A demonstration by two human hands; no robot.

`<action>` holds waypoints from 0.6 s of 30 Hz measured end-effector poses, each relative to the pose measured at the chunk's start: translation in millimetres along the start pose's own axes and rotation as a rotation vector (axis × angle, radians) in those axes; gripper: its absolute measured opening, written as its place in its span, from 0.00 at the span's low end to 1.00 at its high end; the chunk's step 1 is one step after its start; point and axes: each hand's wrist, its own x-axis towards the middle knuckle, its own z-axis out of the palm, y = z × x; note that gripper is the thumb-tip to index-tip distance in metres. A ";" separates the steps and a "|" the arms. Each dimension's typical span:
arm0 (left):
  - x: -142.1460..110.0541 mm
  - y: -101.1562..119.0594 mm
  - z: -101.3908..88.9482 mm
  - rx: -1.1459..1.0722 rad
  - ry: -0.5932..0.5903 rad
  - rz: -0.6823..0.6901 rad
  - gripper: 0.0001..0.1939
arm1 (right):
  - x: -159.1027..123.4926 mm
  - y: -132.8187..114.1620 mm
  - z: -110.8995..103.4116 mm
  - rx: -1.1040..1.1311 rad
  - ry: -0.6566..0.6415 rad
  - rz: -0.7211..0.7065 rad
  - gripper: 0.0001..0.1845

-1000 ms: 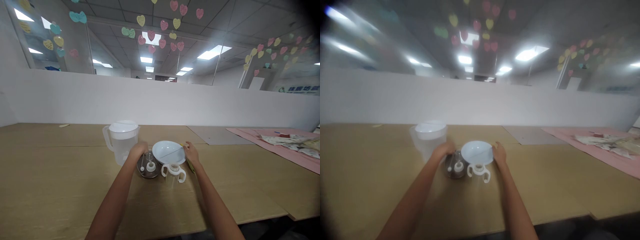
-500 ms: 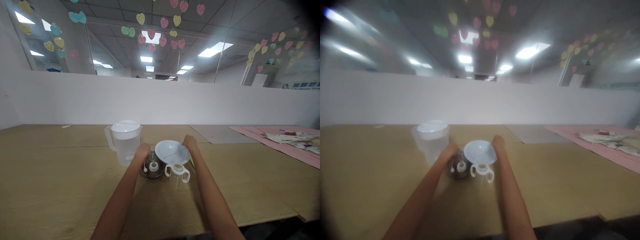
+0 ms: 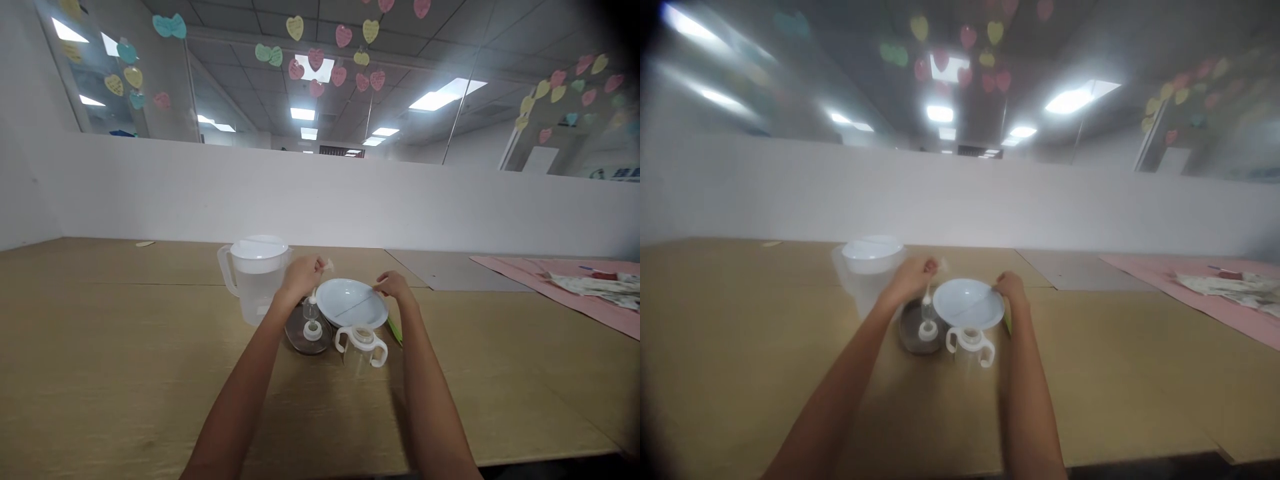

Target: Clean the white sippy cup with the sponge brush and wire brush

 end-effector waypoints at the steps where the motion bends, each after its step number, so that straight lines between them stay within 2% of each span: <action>1: 2.2 -0.2 4.0 -0.109 0.028 0.019 0.09 | -0.5 -5.8 -2.1 0.032 0.020 -0.012 0.12; 5: 8.7 3.1 17.0 -0.475 0.074 0.032 0.10 | -1.9 -34.7 -3.8 0.192 0.051 -0.112 0.13; 7: 10.0 6.4 19.8 -0.625 0.059 0.006 0.10 | -3.2 -46.7 1.2 0.364 0.007 -0.201 0.11; 9: 10.7 8.9 21.5 -0.738 0.022 -0.030 0.11 | -5.8 -54.3 9.9 0.479 -0.117 -0.262 0.08; 11: 11.7 9.6 23.8 -0.817 -0.001 -0.058 0.11 | -9.1 -57.9 20.2 0.497 -0.276 -0.272 0.08; 14: 14.0 8.0 30.0 -0.877 0.001 -0.087 0.12 | -12.9 -59.3 31.3 0.474 -0.418 -0.242 0.14; 16: 15.0 6.7 35.2 -0.874 0.014 -0.100 0.12 | -13.7 -59.9 30.5 0.474 -0.414 -0.224 0.24; 18: 15.1 6.0 40.0 -0.834 0.018 -0.101 0.12 | -14.6 -61.6 20.7 0.502 -0.279 -0.210 0.32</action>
